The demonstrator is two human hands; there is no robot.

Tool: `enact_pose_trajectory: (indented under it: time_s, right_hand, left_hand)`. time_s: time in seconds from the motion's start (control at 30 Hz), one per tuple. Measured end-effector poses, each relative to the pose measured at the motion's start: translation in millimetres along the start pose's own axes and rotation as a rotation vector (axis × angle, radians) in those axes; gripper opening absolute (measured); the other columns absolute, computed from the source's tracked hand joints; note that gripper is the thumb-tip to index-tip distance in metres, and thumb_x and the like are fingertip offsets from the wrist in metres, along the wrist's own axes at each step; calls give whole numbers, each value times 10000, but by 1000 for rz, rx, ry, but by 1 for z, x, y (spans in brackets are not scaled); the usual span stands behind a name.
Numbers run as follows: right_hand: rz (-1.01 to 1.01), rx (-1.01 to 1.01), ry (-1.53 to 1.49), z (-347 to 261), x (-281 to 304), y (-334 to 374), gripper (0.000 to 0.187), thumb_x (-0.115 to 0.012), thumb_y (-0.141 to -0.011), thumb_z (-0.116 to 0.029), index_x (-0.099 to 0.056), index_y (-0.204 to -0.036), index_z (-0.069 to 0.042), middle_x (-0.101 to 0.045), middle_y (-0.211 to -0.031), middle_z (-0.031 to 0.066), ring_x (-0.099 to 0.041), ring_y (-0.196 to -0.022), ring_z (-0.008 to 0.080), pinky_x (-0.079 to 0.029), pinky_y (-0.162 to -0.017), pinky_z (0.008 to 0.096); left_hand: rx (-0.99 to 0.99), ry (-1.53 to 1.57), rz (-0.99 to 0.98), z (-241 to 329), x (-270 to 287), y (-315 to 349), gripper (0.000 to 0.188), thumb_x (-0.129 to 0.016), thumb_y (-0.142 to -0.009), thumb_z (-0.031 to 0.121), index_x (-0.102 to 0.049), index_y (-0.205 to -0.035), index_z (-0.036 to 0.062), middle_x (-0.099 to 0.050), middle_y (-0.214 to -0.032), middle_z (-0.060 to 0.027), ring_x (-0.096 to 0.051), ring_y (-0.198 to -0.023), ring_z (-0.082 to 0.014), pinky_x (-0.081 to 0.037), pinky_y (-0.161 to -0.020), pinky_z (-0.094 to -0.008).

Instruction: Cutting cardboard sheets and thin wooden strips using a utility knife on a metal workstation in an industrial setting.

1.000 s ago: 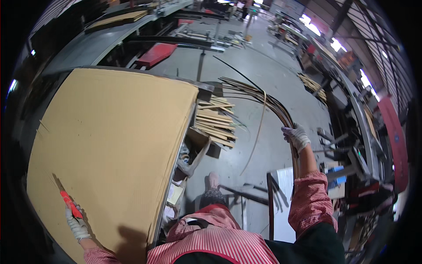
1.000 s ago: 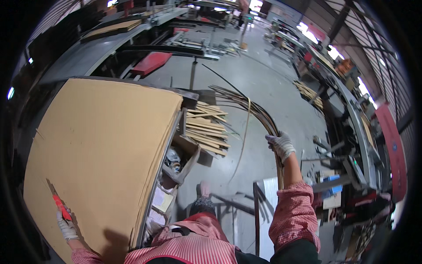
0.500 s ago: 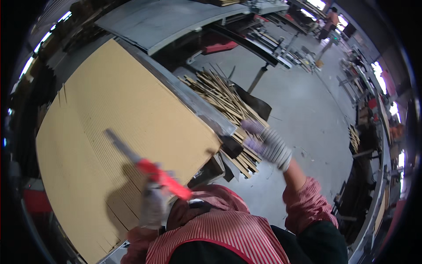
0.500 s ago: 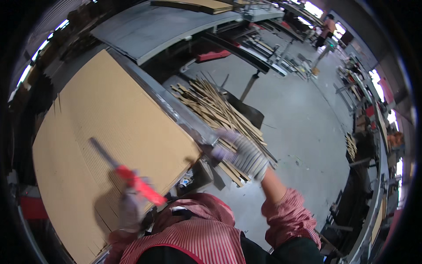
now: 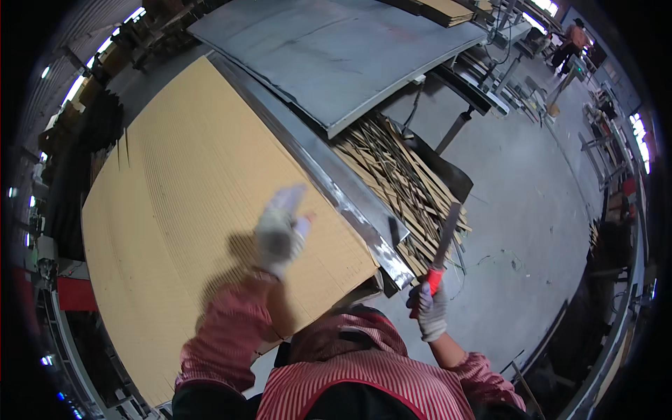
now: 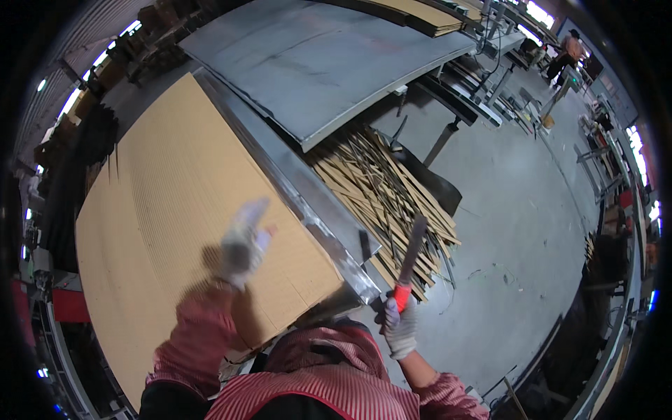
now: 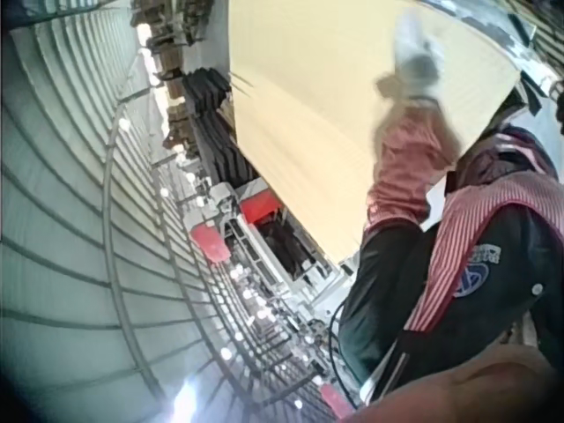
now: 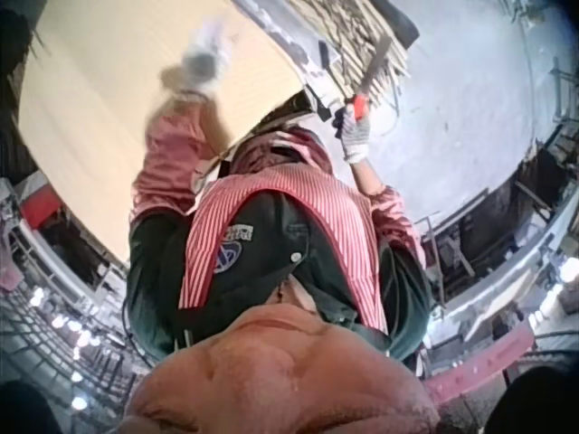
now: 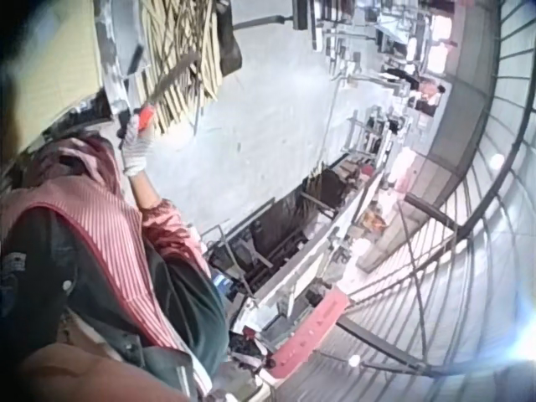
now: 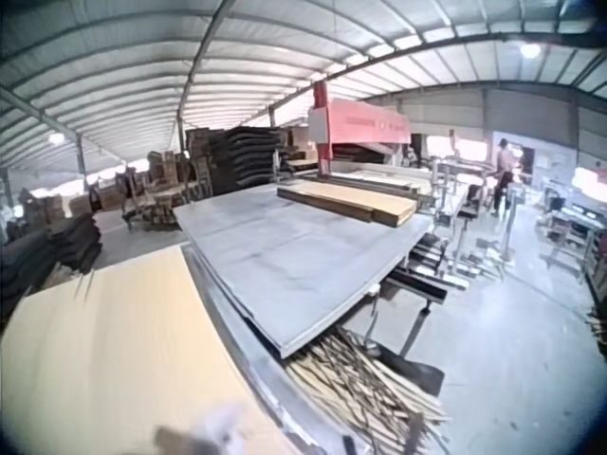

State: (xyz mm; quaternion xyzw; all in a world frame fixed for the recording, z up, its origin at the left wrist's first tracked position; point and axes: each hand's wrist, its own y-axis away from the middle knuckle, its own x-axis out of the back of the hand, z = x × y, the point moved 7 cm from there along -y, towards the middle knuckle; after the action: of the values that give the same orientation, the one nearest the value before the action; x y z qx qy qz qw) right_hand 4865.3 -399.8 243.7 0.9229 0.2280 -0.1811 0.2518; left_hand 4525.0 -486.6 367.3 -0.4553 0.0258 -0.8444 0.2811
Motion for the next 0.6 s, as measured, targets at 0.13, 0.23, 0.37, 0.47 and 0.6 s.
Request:
enact_pose_trajectory:
  time_s: [0.13, 0.23, 0.37, 0.47, 0.6]
  right_hand:
    - [187, 174, 180, 14, -12, -28, 245, -490, -985, -361, -511, -920, -126, -462, -646, -53, -437, -505, 65, -370, -443, 205]
    - [108, -3, -180, 12, -30, -48, 203, -476, -997, -311, -527, -951, -121, -479, -668, -59, -458, -554, 43, -368, -478, 177]
    - [-66, 227, 962, -30, -74, -81, 326, -432, -1004, -358, -499, -1103, -55, -493, -662, 27, -520, -541, 122, -437, -500, 281]
    - [-86, 176, 863, -52, -90, -73, 355, -461, -995, -335, -477, -1199, -45, -515, -679, 23, -542, -543, 126, -442, -490, 272]
    - [-210, 33, 742, -80, -99, -4, 370, -507, -970, -245, -467, -1264, -25, -567, -776, 57, -525, -694, 164, -456, -680, 300]
  left_hand:
    - [187, -302, -48, -48, 7, -39, 671, -665, -799, 332, -436, -1386, 101, -393, -1438, -208, -321, -1347, -401, -225, -1115, -477]
    - [229, -414, -158, -66, -12, -34, 738, -669, -792, 381, -375, -1430, 154, -313, -1491, -198, -237, -1389, -403, -114, -1137, -524]
    - [265, -439, -218, -68, -15, -35, 757, -669, -804, 393, -343, -1453, 181, -248, -1525, -186, -176, -1417, -383, -91, -1139, -523]
    - [297, -415, -254, -68, -17, -38, 760, -668, -815, 382, -322, -1464, 194, -221, -1537, -182, -142, -1429, -377, -71, -1142, -516]
    - [332, -419, -298, -74, -19, -36, 752, -665, -829, 356, -303, -1473, 214, -178, -1552, -175, -103, -1441, -368, -46, -1145, -509]
